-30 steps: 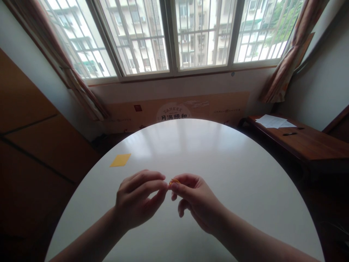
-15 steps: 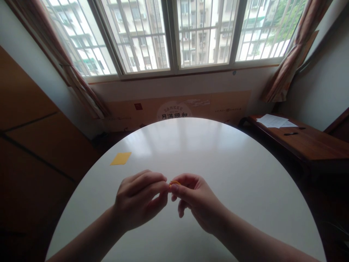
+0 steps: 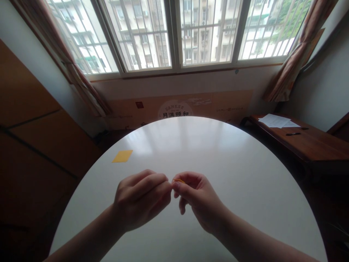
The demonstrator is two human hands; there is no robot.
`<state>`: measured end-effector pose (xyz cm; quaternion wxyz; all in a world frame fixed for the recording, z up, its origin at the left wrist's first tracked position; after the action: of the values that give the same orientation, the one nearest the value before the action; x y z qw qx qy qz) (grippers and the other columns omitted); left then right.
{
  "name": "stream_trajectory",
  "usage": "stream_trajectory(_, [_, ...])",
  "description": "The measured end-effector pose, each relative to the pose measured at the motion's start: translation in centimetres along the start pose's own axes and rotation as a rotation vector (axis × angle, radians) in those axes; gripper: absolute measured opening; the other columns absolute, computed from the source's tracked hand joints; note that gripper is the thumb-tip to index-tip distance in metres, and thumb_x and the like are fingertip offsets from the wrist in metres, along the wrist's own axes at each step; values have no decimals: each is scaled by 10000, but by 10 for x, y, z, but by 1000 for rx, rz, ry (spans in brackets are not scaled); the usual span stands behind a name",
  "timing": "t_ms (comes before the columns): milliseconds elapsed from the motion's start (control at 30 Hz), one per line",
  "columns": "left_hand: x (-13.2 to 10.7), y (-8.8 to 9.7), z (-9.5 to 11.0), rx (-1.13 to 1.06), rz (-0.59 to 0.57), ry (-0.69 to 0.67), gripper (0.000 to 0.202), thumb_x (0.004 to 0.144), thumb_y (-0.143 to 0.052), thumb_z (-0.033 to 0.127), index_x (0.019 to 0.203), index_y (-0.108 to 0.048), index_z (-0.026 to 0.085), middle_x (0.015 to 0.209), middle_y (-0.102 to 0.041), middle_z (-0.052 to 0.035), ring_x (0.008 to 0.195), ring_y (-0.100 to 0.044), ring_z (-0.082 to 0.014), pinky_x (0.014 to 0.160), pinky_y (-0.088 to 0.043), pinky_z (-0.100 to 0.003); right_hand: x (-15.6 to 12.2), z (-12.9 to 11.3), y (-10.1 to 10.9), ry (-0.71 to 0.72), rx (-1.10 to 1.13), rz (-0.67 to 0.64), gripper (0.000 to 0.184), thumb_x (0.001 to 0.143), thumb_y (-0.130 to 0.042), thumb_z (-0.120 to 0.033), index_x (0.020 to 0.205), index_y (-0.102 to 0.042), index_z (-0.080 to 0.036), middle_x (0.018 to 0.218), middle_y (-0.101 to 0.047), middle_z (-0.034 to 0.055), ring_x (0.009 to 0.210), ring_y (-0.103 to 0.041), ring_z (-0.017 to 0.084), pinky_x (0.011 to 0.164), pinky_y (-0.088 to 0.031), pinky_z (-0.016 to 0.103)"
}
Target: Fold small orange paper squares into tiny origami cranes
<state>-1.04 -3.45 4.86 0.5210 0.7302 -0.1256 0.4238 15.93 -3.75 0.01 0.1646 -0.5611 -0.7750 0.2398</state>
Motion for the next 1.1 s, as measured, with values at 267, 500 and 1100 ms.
stream_trajectory(267, [-2, -16, -1, -377, 167, 359, 121, 817, -660, 44, 826, -669, 165, 836, -681, -32, 628, -616, -97, 532, -528, -195, 1, -6, 3, 7, 13, 104, 267, 702, -883, -378, 731, -736, -157, 639, -601, 4, 538, -481, 77, 417, -420, 151])
stream_trajectory(500, [-6, -32, -10, -733, 86, 797, 84, 843, -677, 176, 784, -729, 148, 812, -675, -53, 607, -607, -110, 416, -483, -167, 4, 1, 6, -51, 69, 191, 290, 609, -937, -384, 758, -783, -189, 794, -645, 35, 720, -562, 138, 432, -446, 162])
stream_trajectory(1100, [-6, -39, -9, -980, 3, 1085, 191, 777, -757, 311, 761, -716, 125, 650, -616, -16, 535, -538, -104, 375, -450, -163, 5, 8, 10, -29, -91, 268, 339, 654, -902, -463, 830, -815, -186, 703, -562, 25, 671, -418, 127, 473, -454, 187])
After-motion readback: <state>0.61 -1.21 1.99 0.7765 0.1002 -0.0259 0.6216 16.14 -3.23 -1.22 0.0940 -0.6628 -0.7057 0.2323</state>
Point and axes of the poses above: each hand's wrist, its own x-axis towards the middle knuckle, its own y-axis out of the back of the hand, z = x × y, the point moved 1 cm from there along x, towards the middle knuckle
